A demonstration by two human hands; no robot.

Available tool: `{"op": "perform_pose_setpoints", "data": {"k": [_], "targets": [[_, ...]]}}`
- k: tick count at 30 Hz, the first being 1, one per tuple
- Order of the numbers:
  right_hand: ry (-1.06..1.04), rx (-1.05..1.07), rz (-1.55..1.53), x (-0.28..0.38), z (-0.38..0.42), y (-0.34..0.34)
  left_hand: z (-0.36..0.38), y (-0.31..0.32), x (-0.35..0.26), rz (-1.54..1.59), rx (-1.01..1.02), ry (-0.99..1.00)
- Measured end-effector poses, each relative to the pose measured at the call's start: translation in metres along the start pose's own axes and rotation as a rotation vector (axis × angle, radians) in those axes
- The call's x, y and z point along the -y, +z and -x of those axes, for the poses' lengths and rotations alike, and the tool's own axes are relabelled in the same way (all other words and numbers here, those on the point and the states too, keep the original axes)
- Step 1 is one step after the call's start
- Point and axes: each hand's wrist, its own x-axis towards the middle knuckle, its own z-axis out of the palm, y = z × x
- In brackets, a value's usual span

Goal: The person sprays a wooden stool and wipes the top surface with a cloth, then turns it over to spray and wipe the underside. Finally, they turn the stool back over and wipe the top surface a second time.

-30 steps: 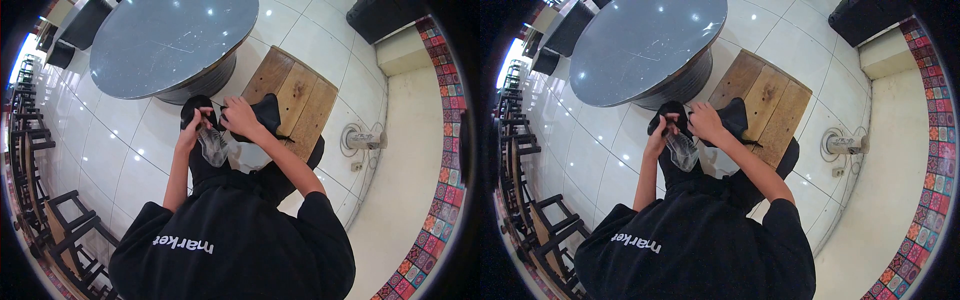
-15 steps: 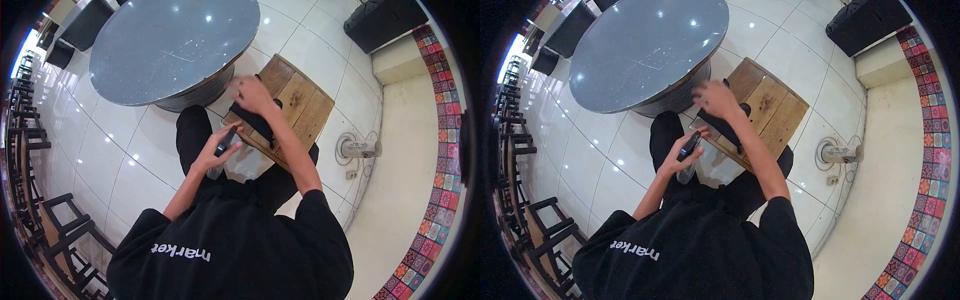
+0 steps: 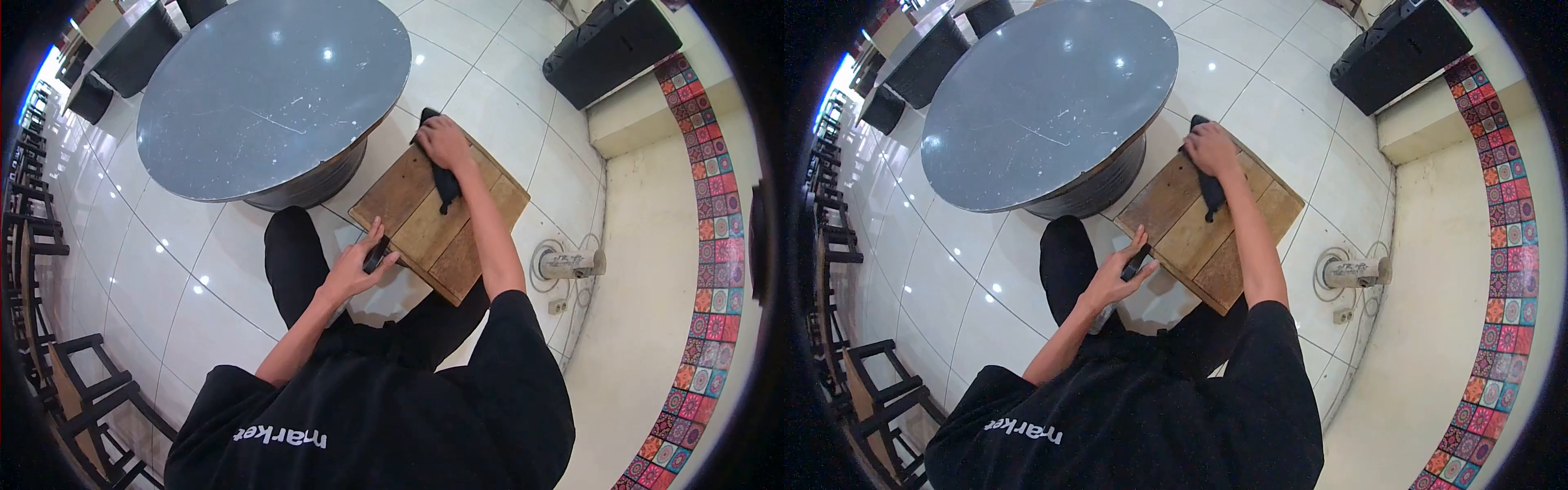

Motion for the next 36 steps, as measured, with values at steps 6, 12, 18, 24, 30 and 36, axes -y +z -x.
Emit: {"op": "perform_pose_setpoints", "data": {"k": [6,12,18,24,30,36], "targets": [[0.24,-0.035,0.092,-0.009,-0.007,0.014,0.0,0.0,0.002,-0.047,0.064,-0.049],[-0.005,0.214,0.07,0.079,0.003,-0.007,0.0,0.002,0.003,-0.04,0.066,-0.051],[-0.159,-0.09,-0.323,0.132,0.03,-0.003,-0.003,0.001,0.002,-0.029,0.048,-0.009],[0.018,-0.025,0.03,0.042,0.014,-0.006,-0.001,0.001,0.001,0.003,0.054,-0.034],[0.323,-0.058,-0.047,-0.012,0.014,-0.012,-0.003,0.002,0.002,0.013,0.017,-0.026],[0.587,-0.158,-0.239,-0.017,0.035,-0.005,-0.005,-0.001,-0.004,0.057,0.063,-0.102]]}}
